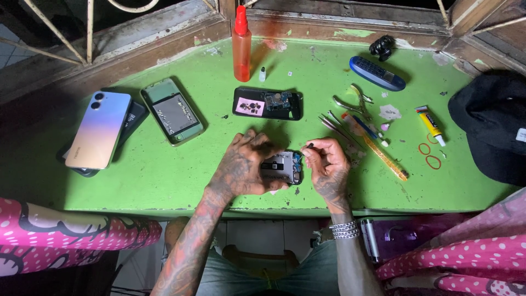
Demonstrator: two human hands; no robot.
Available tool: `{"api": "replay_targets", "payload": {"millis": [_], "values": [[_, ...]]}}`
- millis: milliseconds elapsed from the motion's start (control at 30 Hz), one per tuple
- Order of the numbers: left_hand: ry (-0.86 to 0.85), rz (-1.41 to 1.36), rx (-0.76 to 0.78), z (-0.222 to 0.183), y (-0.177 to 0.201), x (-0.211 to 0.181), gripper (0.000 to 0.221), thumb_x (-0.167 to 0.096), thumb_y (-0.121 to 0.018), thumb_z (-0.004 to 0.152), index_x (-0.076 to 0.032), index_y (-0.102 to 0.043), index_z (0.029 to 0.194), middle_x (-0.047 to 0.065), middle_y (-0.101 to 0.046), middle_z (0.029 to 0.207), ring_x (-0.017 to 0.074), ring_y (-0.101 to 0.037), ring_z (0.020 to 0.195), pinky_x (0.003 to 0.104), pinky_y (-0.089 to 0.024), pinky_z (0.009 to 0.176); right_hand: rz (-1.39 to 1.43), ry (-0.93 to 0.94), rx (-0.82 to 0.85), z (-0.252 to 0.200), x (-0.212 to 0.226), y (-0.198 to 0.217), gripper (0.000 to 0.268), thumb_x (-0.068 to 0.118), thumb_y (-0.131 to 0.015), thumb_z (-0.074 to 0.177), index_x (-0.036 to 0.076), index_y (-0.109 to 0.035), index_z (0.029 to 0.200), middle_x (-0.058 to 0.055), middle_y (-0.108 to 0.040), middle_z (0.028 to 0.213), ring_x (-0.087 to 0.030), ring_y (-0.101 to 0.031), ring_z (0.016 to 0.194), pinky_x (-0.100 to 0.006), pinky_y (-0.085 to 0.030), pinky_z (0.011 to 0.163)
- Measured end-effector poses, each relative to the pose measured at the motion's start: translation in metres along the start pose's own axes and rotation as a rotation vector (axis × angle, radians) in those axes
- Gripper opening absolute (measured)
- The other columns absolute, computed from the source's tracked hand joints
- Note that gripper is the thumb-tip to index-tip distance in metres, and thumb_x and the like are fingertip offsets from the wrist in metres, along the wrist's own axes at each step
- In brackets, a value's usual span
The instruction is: Cleaning a small internal metal component of a disassembled smartphone using a brush and a small plastic tool.
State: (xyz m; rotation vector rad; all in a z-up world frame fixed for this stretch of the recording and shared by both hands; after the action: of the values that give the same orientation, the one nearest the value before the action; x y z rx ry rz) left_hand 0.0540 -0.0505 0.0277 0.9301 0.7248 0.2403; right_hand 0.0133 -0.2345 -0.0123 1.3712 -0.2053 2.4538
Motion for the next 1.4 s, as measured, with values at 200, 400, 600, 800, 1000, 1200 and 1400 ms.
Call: {"api": "replay_targets", "payload": {"millis": [200,400,600,800,1000,1200,1400], "values": [[0.014,0.012,0.004,0.0,-0.003,0.002,0.069,-0.058,-0.084,0.055,-0.019,-0.078,0.111,0.006,-0.068,0.102,0.0304,-0.059,0.1,0.042,-0.046,0.086,-0.015,-0.018,-0.019,-0.001,-0.001,0.001,0.017,0.001,-0.075,0.093,-0.004,-0.062,0.104,-0.015,-0.07,0.077,-0.012,-0.058,0.056,-0.025,-0.052,0.053],[0.017,0.029,0.002,0.0,-0.003,0.002,0.07,-0.059,-0.084,0.053,-0.02,-0.077,0.11,0.004,-0.067,0.102,0.0295,-0.059,0.101,0.042,-0.047,0.087,-0.047,-0.036,-0.034,0.0,0.001,0.001,0.022,0.004,-0.08,0.089,-0.001,-0.063,0.101,-0.013,-0.071,0.076,-0.011,-0.058,0.055,-0.023,-0.051,0.053],[0.017,0.024,0.003,0.0,-0.002,0.001,0.068,-0.057,-0.084,0.055,-0.02,-0.077,0.111,0.005,-0.068,0.101,0.0297,-0.059,0.1,0.042,-0.046,0.087,-0.035,-0.018,-0.044,0.0,-0.009,0.008,0.033,0.003,-0.087,0.082,-0.001,-0.062,0.102,-0.015,-0.072,0.079,-0.014,-0.063,0.061,-0.027,-0.055,0.059],[0.004,0.036,-0.003,-0.001,-0.005,0.005,0.069,-0.057,-0.085,0.051,-0.02,-0.077,0.11,0.004,-0.068,0.101,0.0293,-0.059,0.101,0.042,-0.047,0.088,0.02,-0.01,-0.065,0.001,0.004,0.002,0.023,0.001,-0.077,0.091,-0.001,-0.063,0.108,-0.014,-0.072,0.083,-0.013,-0.063,0.063,-0.024,-0.056,0.059],[0.018,0.025,0.006,-0.002,-0.004,0.003,0.071,-0.058,-0.084,0.052,-0.02,-0.078,0.112,0.005,-0.068,0.101,0.0295,-0.058,0.101,0.042,-0.046,0.088,0.043,0.01,-0.151,0.004,0.02,0.007,0.018,0.001,-0.064,0.1,-0.002,-0.062,0.118,-0.016,-0.071,0.092,-0.012,-0.062,0.068,-0.024,-0.056,0.063],[0.024,0.001,0.003,-0.001,-0.004,0.004,0.073,-0.057,-0.085,0.052,-0.021,-0.076,0.115,0.006,-0.068,0.1,0.0301,-0.059,0.101,0.042,-0.047,0.087,-0.023,-0.009,-0.224,0.003,0.02,0.015,0.023,0.001,-0.069,0.097,-0.001,-0.064,0.12,-0.013,-0.07,0.088,-0.009,-0.059,0.066,-0.021,-0.054,0.062],[0.018,-0.009,0.019,0.001,-0.002,0.002,0.074,-0.057,-0.083,0.054,-0.019,-0.076,0.117,0.009,-0.068,0.101,0.0322,-0.059,0.1,0.043,-0.046,0.087,-0.299,0.026,-0.312,0.004,0.038,0.021,0.022,0.0,-0.072,0.097,0.001,-0.072,0.119,-0.014,-0.074,0.093,-0.015,-0.064,0.072,-0.028,-0.055,0.066]]}}
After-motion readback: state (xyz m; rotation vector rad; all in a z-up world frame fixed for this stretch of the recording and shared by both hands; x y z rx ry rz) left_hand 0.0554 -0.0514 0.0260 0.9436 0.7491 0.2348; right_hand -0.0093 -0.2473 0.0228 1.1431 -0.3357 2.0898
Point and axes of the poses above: each hand's wrist, its own z-axis towards the middle knuckle, its own y-axis out of the back of the hand, x = y × z, the point moved 8 cm from there along z, towards the middle knuckle
